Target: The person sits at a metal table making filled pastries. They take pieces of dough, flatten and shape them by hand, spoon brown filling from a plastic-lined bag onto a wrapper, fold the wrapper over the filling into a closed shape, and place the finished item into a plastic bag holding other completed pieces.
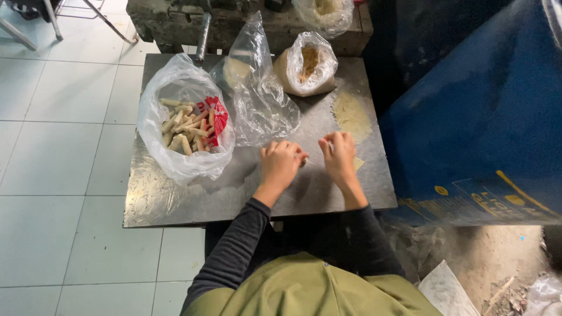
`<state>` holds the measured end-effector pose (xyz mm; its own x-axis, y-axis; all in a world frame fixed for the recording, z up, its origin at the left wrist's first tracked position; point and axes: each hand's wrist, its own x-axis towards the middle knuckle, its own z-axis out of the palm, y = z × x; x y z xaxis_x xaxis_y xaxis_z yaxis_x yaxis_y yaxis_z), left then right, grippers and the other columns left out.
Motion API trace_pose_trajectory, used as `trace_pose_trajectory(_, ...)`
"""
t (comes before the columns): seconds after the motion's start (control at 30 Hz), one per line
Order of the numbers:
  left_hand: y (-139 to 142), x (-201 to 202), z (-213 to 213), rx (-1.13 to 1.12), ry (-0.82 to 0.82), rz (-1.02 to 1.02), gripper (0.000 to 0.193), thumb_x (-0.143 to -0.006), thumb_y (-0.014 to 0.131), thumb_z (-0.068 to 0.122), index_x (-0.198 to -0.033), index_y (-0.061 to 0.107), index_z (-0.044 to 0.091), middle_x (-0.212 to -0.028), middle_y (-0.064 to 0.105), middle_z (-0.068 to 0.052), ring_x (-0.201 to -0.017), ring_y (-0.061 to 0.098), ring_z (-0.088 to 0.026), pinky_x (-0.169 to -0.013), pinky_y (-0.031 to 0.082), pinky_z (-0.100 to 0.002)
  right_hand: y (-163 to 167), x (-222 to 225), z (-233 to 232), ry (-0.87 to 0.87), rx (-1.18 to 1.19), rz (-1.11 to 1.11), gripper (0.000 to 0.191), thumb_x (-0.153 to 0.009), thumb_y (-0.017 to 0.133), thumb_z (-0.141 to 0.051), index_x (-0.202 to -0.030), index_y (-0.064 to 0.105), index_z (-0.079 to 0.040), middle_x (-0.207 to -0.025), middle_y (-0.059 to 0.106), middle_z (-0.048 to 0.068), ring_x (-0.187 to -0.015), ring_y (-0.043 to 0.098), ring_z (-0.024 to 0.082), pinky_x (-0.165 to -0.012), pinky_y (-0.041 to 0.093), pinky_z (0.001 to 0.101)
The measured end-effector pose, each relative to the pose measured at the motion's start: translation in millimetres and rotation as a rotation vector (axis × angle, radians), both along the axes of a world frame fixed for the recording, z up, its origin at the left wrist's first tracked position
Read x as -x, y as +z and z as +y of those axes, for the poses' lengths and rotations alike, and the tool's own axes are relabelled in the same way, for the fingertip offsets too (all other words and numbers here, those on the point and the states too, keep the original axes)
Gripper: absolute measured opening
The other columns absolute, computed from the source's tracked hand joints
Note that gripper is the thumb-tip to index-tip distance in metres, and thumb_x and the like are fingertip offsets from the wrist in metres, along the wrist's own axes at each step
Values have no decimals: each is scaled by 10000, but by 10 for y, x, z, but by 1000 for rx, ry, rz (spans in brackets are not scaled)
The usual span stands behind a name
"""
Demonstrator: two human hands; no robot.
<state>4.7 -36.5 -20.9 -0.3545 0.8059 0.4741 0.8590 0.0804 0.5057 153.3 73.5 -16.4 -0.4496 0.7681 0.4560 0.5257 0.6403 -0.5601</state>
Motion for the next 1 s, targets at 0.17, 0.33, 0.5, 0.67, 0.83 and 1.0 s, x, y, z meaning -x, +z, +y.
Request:
trace_pose_trajectory(0.17, 190, -52, -65, 75, -15, 106, 279, -846, 728, 425, -849, 698, 148, -872, 663, -10, -905, 612, -226, -819, 419, -431, 310, -764, -275, 129, -33, -185, 283, -746, 775, -66, -1002, 657, -44, -1017, 614, 170, -997, 574, 384, -836, 482, 446)
trace_pose_trajectory(0.33, 522, 119, -216, -88, 187, 224, 251, -949, 708, 409, -898, 672, 166, -887, 632, 20, -881, 588, -194, -806, 401, -421, 187, -735, -367, 31, -108, -256, 89, -890, 638, 10, -949, 636, -57, -971, 640, 140, -973, 589, 379, -849, 486, 450)
trace_pose_trajectory(0.5, 893, 1269, -618, 104, 648, 446, 375, -950, 764, 500, -980, 686, 134, -929, 653, -18, -880, 566, -186, -843, 386, -407, 95, -619, -356, 7, -97, -191, 114, -864, 600, 37, -954, 619, -30, -984, 640, 152, -967, 584, 389, -850, 480, 456)
trace_pose_trajectory(0.67, 1043, 1616, -980, 276, 750, 429, 630, -722, 840, 591, -1088, 697, 99, -997, 651, -34, -986, 572, -232, -866, 387, -428, 105, -684, -397, 39, -92, -181, 92, -857, 641, 2, -942, 624, -32, -967, 634, 166, -942, 574, 401, -821, 471, 459)
trace_pose_trajectory(0.83, 936, 845, -867, -179, 335, 213, 468, -914, 826, 366, -1282, 654, 132, -1126, 604, -24, -1118, 578, -255, -952, 417, -442, 46, -689, -362, 28, -97, -247, 147, -856, 601, 64, -965, 615, -33, -990, 638, 159, -989, 584, 388, -869, 484, 444)
trace_pose_trajectory(1.0, 416, -334, -460, 45, -96, -47, 228, -869, 767, 286, -1047, 710, 156, -958, 696, -32, -932, 655, -267, -800, 474, -437, 158, -855, -300, 53, 163, 33, 105, -929, 637, 11, -1018, 680, -28, -1010, 666, 153, -959, 651, 328, -814, 525, 388)
